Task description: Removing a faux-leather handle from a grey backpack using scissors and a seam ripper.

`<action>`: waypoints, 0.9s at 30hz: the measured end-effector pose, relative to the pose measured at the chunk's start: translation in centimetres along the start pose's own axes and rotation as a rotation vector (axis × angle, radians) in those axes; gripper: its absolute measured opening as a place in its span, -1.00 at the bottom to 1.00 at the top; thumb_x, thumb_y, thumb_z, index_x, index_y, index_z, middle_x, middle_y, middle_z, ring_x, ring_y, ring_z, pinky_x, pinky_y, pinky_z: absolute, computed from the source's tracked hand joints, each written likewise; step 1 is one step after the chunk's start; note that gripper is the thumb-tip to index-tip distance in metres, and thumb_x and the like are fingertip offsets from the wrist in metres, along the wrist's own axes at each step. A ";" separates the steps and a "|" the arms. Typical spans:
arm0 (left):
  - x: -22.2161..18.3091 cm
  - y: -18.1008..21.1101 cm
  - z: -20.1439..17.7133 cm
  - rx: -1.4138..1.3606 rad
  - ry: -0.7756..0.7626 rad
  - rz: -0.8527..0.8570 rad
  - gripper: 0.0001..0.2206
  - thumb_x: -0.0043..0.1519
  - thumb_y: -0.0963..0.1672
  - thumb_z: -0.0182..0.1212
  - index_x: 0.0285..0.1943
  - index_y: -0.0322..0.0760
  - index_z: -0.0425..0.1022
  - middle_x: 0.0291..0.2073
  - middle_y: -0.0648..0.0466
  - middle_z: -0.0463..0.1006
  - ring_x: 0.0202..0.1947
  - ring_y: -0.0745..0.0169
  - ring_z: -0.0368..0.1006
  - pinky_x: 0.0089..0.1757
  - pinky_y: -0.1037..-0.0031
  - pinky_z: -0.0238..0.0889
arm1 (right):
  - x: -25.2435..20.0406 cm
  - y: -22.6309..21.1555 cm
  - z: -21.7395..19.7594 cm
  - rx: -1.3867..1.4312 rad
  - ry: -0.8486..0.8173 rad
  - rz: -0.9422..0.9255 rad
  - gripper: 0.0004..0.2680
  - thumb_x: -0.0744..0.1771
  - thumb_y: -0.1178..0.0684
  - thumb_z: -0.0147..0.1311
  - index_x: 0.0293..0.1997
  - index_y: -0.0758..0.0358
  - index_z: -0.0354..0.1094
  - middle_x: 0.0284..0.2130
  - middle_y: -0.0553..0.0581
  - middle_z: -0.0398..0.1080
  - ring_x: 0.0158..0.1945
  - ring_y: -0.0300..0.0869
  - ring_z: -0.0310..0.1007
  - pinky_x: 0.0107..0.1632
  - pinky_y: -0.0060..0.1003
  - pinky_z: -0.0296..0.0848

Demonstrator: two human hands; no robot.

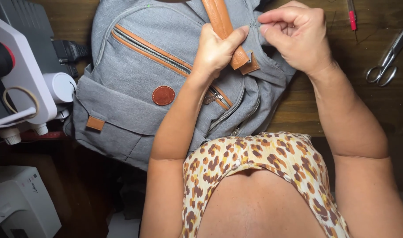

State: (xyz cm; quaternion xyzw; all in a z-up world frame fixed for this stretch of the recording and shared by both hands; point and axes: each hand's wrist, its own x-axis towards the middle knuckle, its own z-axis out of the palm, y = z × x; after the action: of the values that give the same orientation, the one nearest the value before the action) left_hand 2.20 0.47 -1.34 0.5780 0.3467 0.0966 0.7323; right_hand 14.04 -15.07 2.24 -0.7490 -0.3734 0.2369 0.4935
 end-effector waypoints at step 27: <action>-0.1 0.0 -1.2 -0.158 -0.104 0.043 -0.56 0.04 -0.09 0.42 -0.61 0.03 0.07 -0.65 0.34 0.13 -0.59 0.55 0.06 -0.52 0.56 -0.05 | 2.5 -3.0 -1.5 -0.823 -0.263 -0.222 -0.93 0.43 0.12 0.19 -0.16 0.17 0.61 -0.42 0.03 0.50 -0.35 -0.03 0.49 -0.23 -0.05 0.38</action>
State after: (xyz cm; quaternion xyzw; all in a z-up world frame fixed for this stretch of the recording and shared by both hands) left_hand 1.43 1.34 -1.41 0.5301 0.2869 0.1090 0.7904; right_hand 15.64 -13.25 5.64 -0.8020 -0.5740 0.1074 0.1251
